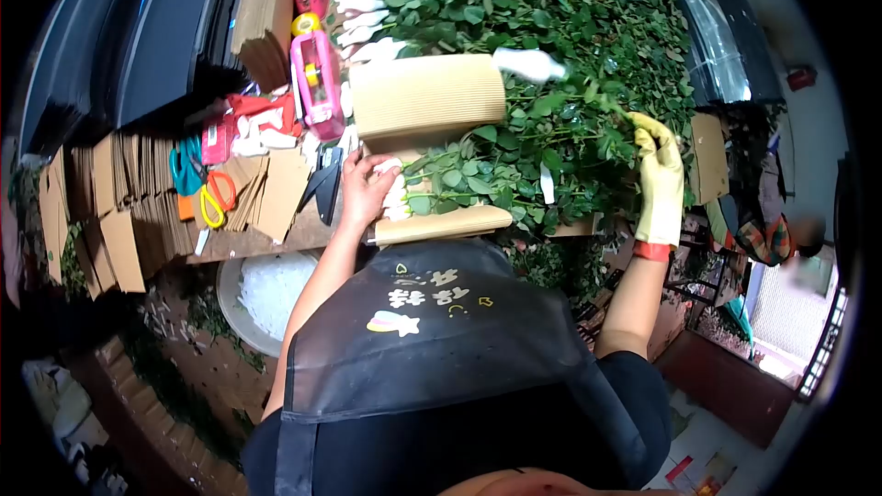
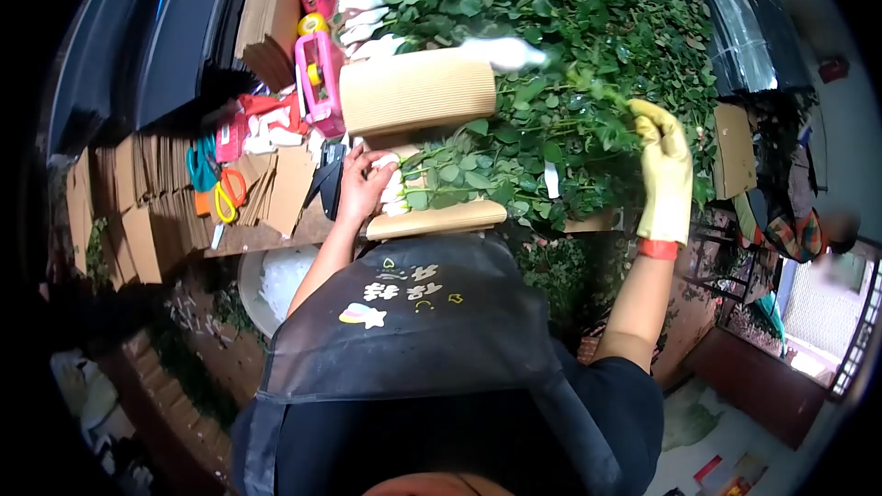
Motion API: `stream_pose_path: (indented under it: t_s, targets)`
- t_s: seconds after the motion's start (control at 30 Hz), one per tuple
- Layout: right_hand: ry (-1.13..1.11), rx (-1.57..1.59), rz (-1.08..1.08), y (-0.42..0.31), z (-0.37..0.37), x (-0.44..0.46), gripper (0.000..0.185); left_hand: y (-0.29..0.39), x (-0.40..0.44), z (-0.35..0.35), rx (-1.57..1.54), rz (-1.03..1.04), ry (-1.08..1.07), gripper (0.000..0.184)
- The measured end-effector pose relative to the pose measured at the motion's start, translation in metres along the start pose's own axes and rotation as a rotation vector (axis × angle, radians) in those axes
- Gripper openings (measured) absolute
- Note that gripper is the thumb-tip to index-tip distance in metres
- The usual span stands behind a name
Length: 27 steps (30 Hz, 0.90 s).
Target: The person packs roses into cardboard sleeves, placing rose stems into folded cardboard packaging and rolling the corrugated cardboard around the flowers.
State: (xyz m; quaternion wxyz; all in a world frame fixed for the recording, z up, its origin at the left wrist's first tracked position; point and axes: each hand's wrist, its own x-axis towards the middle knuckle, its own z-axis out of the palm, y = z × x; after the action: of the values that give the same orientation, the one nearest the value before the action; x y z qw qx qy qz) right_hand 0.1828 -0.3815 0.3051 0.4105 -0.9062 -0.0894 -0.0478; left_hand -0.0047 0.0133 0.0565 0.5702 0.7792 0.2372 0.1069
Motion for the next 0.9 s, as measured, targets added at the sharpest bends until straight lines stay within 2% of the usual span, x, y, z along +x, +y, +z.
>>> stream_pose_path:
  t_s: [0.03, 0.07, 0.1, 0.13, 0.2, 0.23, 0.27, 0.3, 0.37, 0.4, 0.43, 0.5, 0.57, 0.63, 0.77, 0.9]
  targets:
    - [-0.090, 0.081, 0.041, -0.016, 0.012, -0.011, 0.025, -0.009, 0.001, 0.002, 0.029, 0.009, 0.008, 0.035]
    - [-0.145, 0.016, -0.016, -0.043, 0.031, -0.023, 0.022, -0.017, 0.001, 0.006, -0.049, 0.000, 0.018, 0.036]
    - [-0.172, 0.051, -0.082, -0.037, 0.055, -0.033, 0.020, -0.020, 0.001, 0.007, 0.001, 0.028, 0.035, 0.039]
    - [-0.241, -0.015, -0.183, -0.037, 0.078, -0.039, 0.020, -0.023, 0.005, 0.006, -0.004, -0.058, -0.030, 0.040]
    - [-0.322, -0.100, -0.311, -0.035, 0.123, -0.046, 0.021, -0.012, 0.007, 0.002, -0.202, -0.195, -0.114, 0.042]
    - [-0.335, -0.123, -0.336, -0.029, 0.142, -0.047, 0.021, -0.008, 0.005, 0.001, -0.149, -0.140, -0.088, 0.043]
    - [-0.415, -0.340, -0.474, -0.008, 0.157, -0.039, 0.018, -0.003, 0.004, 0.001, -0.094, -0.085, -0.059, 0.044]
    - [-0.408, -0.598, -0.594, -0.013, 0.160, -0.041, 0.025, -0.005, 0.003, 0.003, -0.006, -0.034, -0.021, 0.041]
    - [-0.393, -0.842, -0.527, -0.028, 0.155, -0.045, 0.036, -0.009, 0.002, 0.006, 0.024, -0.033, 0.002, 0.038]
    - [-0.454, -0.964, -0.497, -0.050, 0.147, -0.044, 0.045, -0.008, 0.001, 0.006, 0.027, -0.031, 0.009, 0.037]
    - [-0.390, -0.859, -0.587, -0.063, 0.140, -0.042, 0.037, -0.006, 0.000, 0.006, 0.030, -0.026, 0.012, 0.036]
    - [-0.541, -0.594, -0.493, -0.094, 0.140, -0.046, 0.028, -0.006, 0.000, 0.007, 0.030, -0.012, 0.006, 0.036]
    - [-0.565, -0.376, -0.531, -0.115, 0.164, -0.056, 0.026, -0.009, 0.001, 0.006, 0.026, 0.008, -0.008, 0.036]
    - [-0.629, -0.506, -0.541, -0.112, 0.207, -0.057, 0.031, -0.009, -0.001, 0.008, 0.029, 0.001, 0.001, 0.036]
    - [-0.823, -0.761, -0.554, -0.072, 0.285, -0.035, 0.024, 0.002, -0.003, 0.006, 0.046, -0.021, 0.022, 0.038]
    - [-0.830, -0.709, -0.531, -0.078, 0.273, -0.033, 0.023, 0.004, 0.000, 0.006, 0.049, -0.037, 0.037, 0.042]
